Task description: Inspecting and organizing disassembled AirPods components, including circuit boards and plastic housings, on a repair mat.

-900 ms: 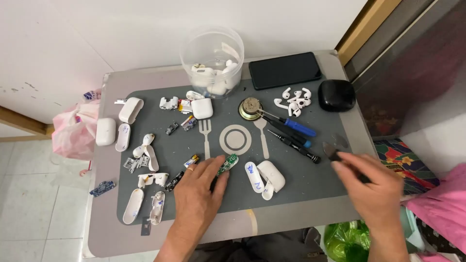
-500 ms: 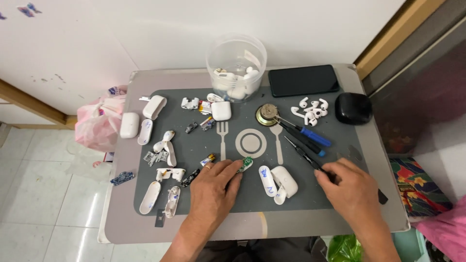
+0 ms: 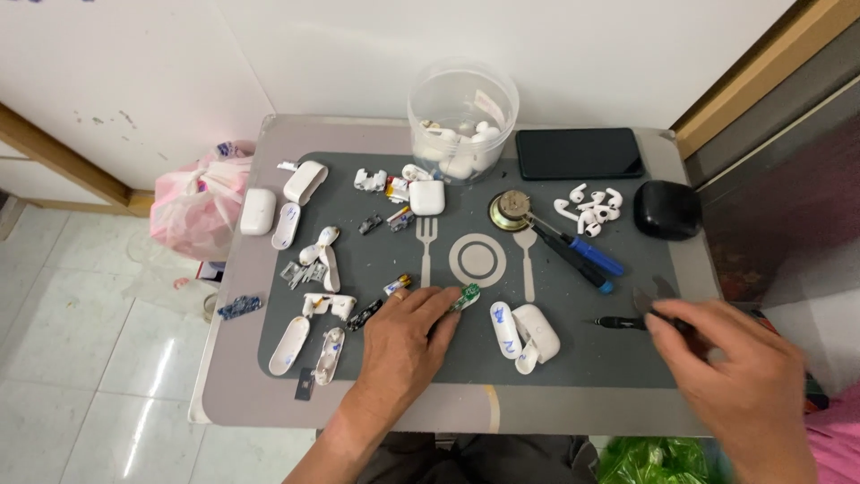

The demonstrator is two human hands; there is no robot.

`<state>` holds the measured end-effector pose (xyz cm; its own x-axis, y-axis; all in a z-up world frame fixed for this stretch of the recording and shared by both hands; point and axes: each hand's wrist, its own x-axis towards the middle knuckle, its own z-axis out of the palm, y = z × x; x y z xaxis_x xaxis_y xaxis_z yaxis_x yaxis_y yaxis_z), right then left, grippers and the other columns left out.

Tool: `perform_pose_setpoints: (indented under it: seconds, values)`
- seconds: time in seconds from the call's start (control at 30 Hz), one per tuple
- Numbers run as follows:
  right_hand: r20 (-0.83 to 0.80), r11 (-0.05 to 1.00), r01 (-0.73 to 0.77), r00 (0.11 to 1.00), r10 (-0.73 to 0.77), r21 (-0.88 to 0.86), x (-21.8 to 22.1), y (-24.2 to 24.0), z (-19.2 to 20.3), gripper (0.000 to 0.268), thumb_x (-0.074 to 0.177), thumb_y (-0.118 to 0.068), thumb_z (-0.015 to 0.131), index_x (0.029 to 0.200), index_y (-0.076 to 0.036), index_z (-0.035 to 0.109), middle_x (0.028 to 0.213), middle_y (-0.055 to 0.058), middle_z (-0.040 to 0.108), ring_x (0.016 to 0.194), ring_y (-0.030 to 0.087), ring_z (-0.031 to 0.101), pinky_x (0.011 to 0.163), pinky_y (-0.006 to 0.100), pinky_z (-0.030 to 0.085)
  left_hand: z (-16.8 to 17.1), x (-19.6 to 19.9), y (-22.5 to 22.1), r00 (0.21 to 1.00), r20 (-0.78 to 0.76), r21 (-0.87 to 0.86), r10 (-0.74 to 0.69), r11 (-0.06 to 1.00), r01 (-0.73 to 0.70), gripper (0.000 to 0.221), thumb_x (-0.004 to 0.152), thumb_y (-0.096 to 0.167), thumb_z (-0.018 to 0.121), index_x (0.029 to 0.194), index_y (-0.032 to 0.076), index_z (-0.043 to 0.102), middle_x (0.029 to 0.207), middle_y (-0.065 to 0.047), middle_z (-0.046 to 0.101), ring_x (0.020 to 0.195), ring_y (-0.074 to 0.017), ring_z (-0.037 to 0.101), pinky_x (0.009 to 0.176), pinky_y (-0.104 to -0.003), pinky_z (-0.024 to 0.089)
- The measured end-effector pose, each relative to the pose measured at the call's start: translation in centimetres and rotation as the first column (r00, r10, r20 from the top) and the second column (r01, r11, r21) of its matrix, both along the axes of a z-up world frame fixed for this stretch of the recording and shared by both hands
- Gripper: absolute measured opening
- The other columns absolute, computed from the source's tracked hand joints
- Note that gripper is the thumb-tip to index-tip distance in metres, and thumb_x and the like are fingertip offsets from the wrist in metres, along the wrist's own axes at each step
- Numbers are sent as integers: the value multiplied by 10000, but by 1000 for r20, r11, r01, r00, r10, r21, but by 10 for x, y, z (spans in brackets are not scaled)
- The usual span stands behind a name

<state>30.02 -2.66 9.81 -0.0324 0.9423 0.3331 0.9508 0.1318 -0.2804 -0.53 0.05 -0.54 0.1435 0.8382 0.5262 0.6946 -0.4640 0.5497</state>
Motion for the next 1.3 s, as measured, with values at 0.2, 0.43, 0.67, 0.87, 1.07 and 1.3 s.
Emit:
perform_pose_setpoints:
  seconds: [0.2, 0.43, 0.67, 0.87, 1.07, 1.3]
  values:
    - [-78, 998, 52, 995, -54, -39, -7, 14, -32, 477, 914, -115, 789, 1380, -86, 688, 1026, 2, 741, 727, 200, 663, 698, 395, 554, 2, 1, -2, 999, -14, -16, 29, 999, -29, 353, 971, 216, 719, 1301, 100, 671, 1082, -72, 760, 870, -311, 666, 758, -446, 557]
    - [-111, 1000, 21, 994, -21, -1, 0, 16, -39, 457, 905, -94, 810, 1352, -97, 717, 966, 7, 747, 712, 176, 654, 736, 379, 533, 4, 2, -3, 1000, 3, 44, -1, 999, 1, 218, 970, 171, 741, 1184, 130, 738, 1079, -63, 721, 809, -264, 633, 702, -391, 538]
    - [-301, 941, -53, 940, 160, 335, -12, 57, -20, 295, 1053, 111, 838, 1317, 108, 707, 1035, 188, 728, 889, 238, 682, 819, 353, 557, 4, 1, -3, 1000, 7, 49, -11, 999, 10, 189, 967, 148, 738, 1152, 118, 764, 1048, -82, 754, 819, -286, 644, 726, -419, 550]
    - [-536, 901, 43, 815, 219, 433, -34, 130, -24, 252, 1013, 83, 795, 1232, 33, 680, 968, 152, 704, 734, 204, 689, 650, 302, 566, 8, 3, 0, 1000, 3, 62, -17, 998, 16, 185, 950, 137, 743, 1131, 109, 773, 1041, -85, 759, 815, -291, 657, 735, -414, 551]
    - [-658, 962, 83, 744, 113, 259, -45, 141, -46, 260, 996, -30, 762, 1242, -28, 677, 937, 102, 695, 675, 177, 683, 585, 304, 574, 7, 4, 2, 1000, -2, 58, 10, 998, -10, 160, 944, 165, 744, 1099, 136, 776, 1028, -52, 763, 786, -256, 648, 721, -376, 554]
    - [-704, 977, 86, 705, 78, 194, -43, 144, -53, 282, 984, -58, 763, 1249, -45, 669, 899, 83, 705, 645, 149, 666, 573, 283, 560, 11, 3, 2, 1000, 11, -2, 4, 1000, -4, 176, 941, 169, 736, 1110, 134, 774, 1036, -60, 764, 815, -244, 675, 724, -377, 561]
